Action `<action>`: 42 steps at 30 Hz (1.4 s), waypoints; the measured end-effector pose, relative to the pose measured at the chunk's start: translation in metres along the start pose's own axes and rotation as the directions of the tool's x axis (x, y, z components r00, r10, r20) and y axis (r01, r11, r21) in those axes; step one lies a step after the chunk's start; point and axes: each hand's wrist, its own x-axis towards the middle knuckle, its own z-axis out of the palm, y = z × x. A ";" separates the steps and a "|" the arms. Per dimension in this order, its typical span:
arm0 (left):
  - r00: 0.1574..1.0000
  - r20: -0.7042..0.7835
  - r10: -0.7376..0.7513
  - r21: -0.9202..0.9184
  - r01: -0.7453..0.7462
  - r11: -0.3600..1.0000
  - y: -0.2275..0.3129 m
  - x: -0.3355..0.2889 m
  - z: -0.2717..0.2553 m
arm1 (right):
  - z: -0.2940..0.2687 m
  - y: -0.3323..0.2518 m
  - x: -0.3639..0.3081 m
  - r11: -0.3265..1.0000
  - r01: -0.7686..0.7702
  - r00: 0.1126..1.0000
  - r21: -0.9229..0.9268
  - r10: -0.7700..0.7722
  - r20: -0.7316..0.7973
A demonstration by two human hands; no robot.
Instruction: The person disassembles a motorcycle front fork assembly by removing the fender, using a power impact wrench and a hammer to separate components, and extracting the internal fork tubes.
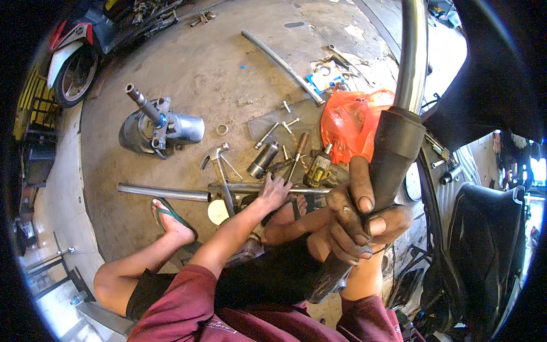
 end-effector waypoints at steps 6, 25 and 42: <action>0.942 -0.295 0.163 -0.035 -0.181 0.983 -0.015 -0.012 -0.061 | 0.005 0.003 -0.001 0.999 0.000 1.000 -0.042 0.002 0.029; 0.632 -0.314 -0.708 -0.663 -0.680 -0.313 0.000 -0.161 -0.340 | 0.021 0.069 0.007 0.961 -0.120 0.986 -0.248 0.086 -0.141; 0.777 -0.260 -0.572 -0.608 -0.593 -0.528 0.033 -0.233 -0.369 | 0.038 0.122 0.035 0.626 -0.492 0.867 -0.605 0.287 -0.407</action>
